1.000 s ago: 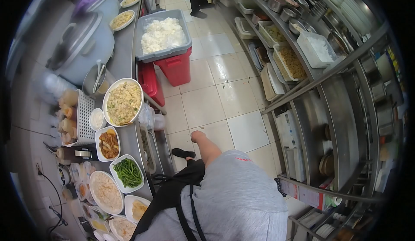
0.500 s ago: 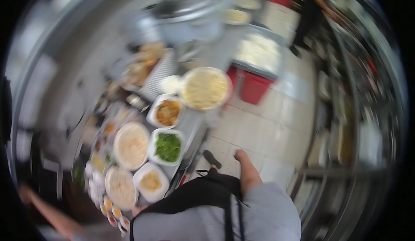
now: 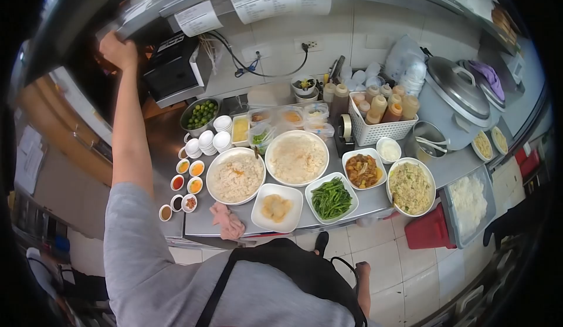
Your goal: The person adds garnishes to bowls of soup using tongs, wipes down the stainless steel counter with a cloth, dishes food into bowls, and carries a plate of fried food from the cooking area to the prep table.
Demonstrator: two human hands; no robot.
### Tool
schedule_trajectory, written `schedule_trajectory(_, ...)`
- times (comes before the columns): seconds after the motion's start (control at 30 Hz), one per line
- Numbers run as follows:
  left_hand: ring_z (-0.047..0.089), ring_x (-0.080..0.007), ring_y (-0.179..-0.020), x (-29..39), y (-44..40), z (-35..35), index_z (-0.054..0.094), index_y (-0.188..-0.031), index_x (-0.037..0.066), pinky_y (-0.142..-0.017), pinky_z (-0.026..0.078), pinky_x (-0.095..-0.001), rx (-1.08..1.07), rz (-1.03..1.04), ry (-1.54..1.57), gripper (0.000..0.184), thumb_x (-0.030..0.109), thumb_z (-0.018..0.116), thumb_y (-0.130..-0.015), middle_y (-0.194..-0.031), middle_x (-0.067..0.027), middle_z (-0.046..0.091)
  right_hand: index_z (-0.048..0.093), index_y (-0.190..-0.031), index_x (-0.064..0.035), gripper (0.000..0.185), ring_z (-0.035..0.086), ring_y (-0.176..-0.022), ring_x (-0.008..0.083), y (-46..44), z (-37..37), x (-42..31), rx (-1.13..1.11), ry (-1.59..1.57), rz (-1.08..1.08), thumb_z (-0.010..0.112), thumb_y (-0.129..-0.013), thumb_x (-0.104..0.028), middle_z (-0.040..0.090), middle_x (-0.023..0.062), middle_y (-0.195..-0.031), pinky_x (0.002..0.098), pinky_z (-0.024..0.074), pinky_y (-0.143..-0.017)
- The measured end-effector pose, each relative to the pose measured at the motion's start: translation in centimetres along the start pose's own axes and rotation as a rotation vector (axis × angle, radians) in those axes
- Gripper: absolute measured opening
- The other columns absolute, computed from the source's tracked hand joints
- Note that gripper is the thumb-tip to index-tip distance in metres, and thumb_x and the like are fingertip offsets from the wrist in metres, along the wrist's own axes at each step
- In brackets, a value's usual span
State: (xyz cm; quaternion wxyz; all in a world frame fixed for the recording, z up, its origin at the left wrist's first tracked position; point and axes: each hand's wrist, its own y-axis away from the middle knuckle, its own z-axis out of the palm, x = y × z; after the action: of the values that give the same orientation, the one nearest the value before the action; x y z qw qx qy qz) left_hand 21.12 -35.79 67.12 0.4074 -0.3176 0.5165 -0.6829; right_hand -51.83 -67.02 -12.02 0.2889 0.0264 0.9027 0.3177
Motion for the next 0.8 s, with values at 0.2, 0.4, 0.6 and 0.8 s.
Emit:
schedule_trajectory(0.2, 0.042, -0.0256, -0.102, -0.2, 0.1, 0.4, 0.053, -0.093, 0.014, -0.083, 0.035, -0.0418, 0.034, 0.013, -0.032, 0.037, 0.008, 0.058, -0.057, -0.096, -0.0015, 0.051, 0.065, -0.069, -0.0022, 0.02, 0.062, -0.056, 0.0223, 6.0, -2.5, -2.2, -0.035, 0.178, -0.094, 0.058, -0.065, -0.021, 0.062, 0.0129, -0.061, 0.0332, 0.05, -0.058)
schedule_trajectory(0.4, 0.042, -0.0248, -0.102, -0.4, 0.2, 0.4, 0.053, -0.094, 0.015, -0.083, 0.035, -0.0417, 0.014, 0.005, -0.05, 0.039, 0.009, 0.059, -0.056, -0.096, -0.0008, 0.051, 0.065, -0.067, -0.004, 0.017, 0.056, -0.043, 0.0166, 10.8, -4.2, -4.6, -0.013, 0.196, -0.069, 0.053, -0.066, -0.016, 0.058, 0.0094, -0.052, 0.029, 0.0457, -0.042)
schedule_trajectory(0.6, 0.042, -0.0253, -0.102, -0.3, 0.2, 0.3, 0.052, -0.095, 0.015, -0.084, 0.034, -0.0424, 0.003, 0.001, -0.052, 0.04, 0.009, 0.06, -0.056, -0.097, -0.0012, 0.051, 0.064, -0.066, -0.0025, 0.016, 0.055, -0.042, 0.0164, 10.4, -4.4, -5.4, -0.062, 0.126, -0.069, 0.052, -0.066, -0.014, 0.057, 0.0092, -0.051, 0.0289, 0.0453, -0.042)
schedule_trajectory(0.8, 0.042, -0.0259, -0.101, -0.4, 0.1, 0.2, 0.052, -0.095, 0.015, -0.083, 0.035, -0.0437, -0.002, 0.012, -0.024, 0.04, 0.01, 0.06, -0.056, -0.097, -0.0018, 0.051, 0.063, -0.064, -0.0039, 0.015, 0.055, -0.04, 0.0168, 8.2, -2.9, -2.9, 0.028, 0.049, -0.091, 0.052, -0.066, -0.014, 0.057, 0.0088, -0.05, 0.0294, 0.0459, -0.043)
